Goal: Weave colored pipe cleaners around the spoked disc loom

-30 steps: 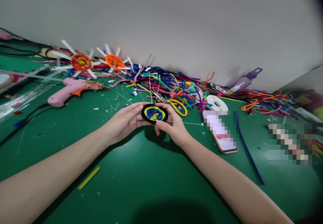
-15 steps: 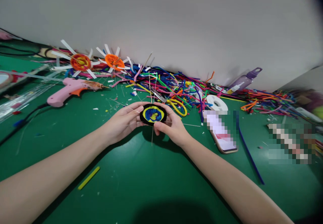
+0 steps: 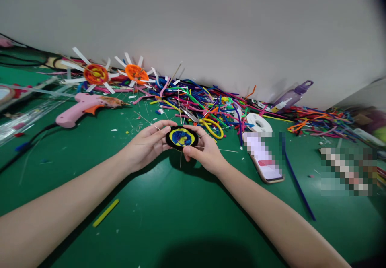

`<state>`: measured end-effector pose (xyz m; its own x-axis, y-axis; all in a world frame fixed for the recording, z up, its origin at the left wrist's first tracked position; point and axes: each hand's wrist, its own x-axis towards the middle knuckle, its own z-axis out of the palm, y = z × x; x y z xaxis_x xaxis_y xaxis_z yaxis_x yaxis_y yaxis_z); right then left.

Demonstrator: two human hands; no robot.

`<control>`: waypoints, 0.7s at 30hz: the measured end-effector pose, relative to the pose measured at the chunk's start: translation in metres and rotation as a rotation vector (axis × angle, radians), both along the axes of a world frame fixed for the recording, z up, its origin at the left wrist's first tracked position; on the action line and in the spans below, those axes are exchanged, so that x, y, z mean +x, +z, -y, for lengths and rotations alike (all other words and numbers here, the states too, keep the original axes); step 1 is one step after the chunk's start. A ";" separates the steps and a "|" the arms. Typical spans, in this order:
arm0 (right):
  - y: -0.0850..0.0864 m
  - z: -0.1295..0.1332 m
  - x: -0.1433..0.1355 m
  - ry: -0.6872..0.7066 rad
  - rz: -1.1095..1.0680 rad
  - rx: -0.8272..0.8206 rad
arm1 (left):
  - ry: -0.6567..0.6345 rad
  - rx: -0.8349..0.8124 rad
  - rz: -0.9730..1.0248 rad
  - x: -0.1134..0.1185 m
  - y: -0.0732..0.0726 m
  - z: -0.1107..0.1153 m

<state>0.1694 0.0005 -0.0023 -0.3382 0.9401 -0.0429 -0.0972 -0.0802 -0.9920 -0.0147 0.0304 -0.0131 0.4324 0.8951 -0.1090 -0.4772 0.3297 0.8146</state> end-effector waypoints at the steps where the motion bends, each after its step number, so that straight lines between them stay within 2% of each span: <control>1: 0.000 0.000 0.000 0.000 0.001 -0.003 | 0.001 -0.004 -0.001 0.000 0.000 0.000; 21: -0.003 0.000 -0.001 0.001 -0.010 -0.005 | 0.018 -0.025 -0.031 0.001 0.000 -0.001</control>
<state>0.1682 0.0004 -0.0049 -0.3393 0.9396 -0.0445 -0.1066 -0.0854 -0.9906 -0.0137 0.0313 -0.0134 0.4128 0.8993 -0.1441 -0.4581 0.3418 0.8206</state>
